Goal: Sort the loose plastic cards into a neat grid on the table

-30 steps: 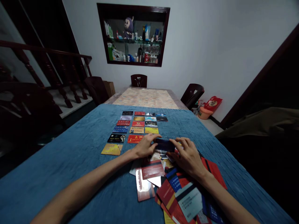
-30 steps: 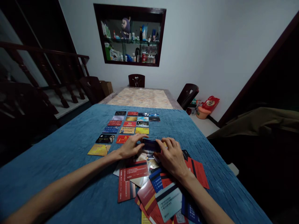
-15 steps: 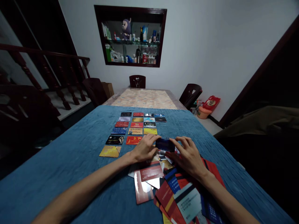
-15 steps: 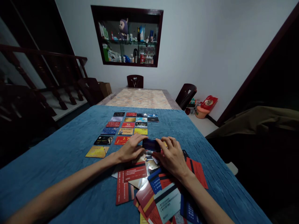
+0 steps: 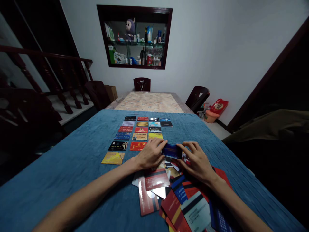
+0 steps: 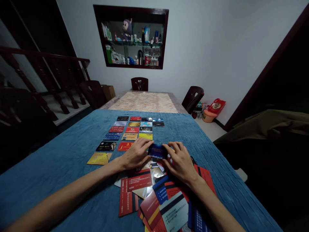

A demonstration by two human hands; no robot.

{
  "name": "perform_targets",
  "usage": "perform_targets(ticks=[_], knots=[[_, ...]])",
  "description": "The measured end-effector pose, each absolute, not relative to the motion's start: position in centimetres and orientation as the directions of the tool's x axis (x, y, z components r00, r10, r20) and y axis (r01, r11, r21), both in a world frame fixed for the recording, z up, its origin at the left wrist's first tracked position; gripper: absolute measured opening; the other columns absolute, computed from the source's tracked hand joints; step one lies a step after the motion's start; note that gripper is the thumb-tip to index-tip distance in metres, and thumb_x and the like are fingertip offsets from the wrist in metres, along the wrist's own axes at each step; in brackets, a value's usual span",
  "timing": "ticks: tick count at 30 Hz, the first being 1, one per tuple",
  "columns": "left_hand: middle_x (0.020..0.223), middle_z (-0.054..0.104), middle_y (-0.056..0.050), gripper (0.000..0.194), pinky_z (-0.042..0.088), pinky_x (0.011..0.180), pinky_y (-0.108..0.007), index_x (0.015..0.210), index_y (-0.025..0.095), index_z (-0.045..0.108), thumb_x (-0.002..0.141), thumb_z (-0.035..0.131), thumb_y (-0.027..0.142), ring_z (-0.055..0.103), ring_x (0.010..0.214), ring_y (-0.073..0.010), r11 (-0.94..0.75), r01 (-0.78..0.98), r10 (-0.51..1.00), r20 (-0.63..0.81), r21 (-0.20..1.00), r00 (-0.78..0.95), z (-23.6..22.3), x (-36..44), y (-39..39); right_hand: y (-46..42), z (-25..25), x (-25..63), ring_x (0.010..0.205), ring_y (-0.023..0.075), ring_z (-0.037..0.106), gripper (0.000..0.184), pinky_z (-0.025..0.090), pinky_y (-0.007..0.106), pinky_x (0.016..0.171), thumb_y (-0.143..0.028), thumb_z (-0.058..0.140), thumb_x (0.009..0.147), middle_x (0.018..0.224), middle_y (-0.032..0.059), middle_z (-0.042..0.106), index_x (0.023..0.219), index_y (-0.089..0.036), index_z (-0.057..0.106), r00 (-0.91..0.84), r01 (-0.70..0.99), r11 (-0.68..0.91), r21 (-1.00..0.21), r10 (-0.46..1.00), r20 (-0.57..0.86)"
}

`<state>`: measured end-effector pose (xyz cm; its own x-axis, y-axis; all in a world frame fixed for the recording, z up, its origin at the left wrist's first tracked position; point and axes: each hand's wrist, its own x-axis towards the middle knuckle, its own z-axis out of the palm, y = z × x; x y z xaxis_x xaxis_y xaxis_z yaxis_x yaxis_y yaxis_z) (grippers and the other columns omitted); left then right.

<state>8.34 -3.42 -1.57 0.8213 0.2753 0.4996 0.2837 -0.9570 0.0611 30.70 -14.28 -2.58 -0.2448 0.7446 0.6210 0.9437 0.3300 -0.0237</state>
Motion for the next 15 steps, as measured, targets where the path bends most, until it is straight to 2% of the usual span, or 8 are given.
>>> perform_targets(ticks=[5, 15], knots=[[0.123, 0.058, -0.017, 0.047, 0.046, 0.097, -0.047, 0.128, 0.013, 0.05, 0.085, 0.063, 0.025, 0.053, 0.115, -0.03, -0.949, 0.311, 0.293, 0.486, 0.046, 0.824, -1.0, 9.1, -2.3, -12.8, -2.0, 32.0, 0.109, 0.0294, 0.049, 0.045, 0.05, 0.045, 0.088, -0.03, 0.059, 0.087, 0.118, 0.0131, 0.058, 0.131, -0.02, 0.055, -0.269, 0.927, 0.37, -0.052, 0.757, 0.596], [0.121, 0.063, -0.012, 0.036, 0.044, 0.098, -0.043, 0.116, 0.014, 0.059, 0.083, 0.067, 0.025, 0.053, 0.114, -0.0277, -0.9, 0.401, 0.434, 0.414, 0.169, 0.8, 0.1, 12.2, 2.4, -6.3, -1.5, 36.2, 0.103, 0.0281, 0.053, 0.043, 0.049, 0.042, 0.087, -0.037, 0.063, 0.085, 0.115, 0.0116, 0.061, 0.125, -0.022, 0.062, -0.259, 0.921, 0.365, -0.136, 0.834, 0.487]])
